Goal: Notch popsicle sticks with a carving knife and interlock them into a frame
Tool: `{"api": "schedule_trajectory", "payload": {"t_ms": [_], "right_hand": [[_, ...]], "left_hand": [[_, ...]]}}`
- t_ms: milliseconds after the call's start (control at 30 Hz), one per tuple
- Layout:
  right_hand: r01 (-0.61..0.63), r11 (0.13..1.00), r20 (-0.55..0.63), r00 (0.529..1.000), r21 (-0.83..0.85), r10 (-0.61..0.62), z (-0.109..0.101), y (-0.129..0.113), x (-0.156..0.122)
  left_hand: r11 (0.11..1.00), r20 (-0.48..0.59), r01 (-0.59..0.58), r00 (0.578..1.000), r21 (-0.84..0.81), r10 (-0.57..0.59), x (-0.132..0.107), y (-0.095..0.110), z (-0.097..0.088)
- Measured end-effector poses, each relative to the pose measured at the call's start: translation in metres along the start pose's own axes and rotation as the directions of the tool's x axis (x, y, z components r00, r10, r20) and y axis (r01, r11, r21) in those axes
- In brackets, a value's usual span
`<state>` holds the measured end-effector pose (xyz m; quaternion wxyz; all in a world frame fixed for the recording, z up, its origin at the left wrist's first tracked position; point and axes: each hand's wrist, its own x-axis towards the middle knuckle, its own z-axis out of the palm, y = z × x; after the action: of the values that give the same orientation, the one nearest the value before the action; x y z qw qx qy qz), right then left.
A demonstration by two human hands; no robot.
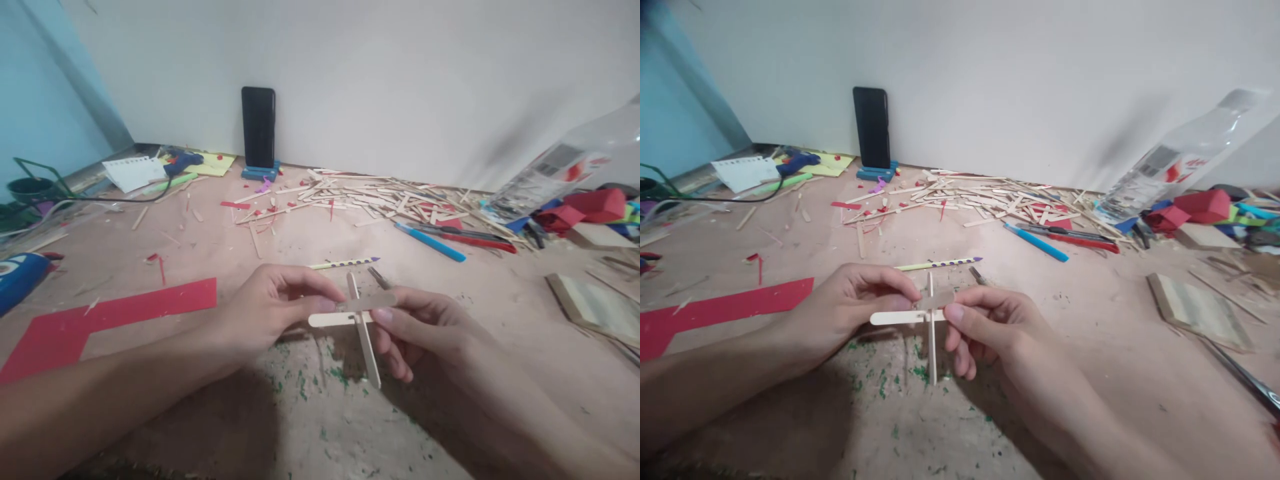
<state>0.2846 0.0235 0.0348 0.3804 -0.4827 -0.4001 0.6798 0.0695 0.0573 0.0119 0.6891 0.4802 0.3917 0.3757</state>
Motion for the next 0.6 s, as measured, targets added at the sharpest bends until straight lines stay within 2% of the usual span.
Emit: {"api": "schedule_trajectory", "payload": {"t_ms": [167,300,600], "right_hand": [[0.027,0.999,0.008,1.000,0.040,-0.028,-0.0032,0.0015,0.0035],[0.022,0.998,0.035,0.999,0.055,-0.024,-0.0063,0.0027,0.0055],[0.021,0.998,0.099,0.995,0.058,-0.027,-0.0040,0.0044,0.0035]], "left_hand": [[0.999,-0.041,-0.026,0.999,-0.045,0.024,0.0002,0.0004,0.0000],[0.999,-0.022,-0.049,0.999,-0.008,0.049,-0.0009,0.0029,-0.0003],[0.999,0.028,0.018,0.999,-0.028,-0.017,-0.0036,-0.0014,0.0032]]}}
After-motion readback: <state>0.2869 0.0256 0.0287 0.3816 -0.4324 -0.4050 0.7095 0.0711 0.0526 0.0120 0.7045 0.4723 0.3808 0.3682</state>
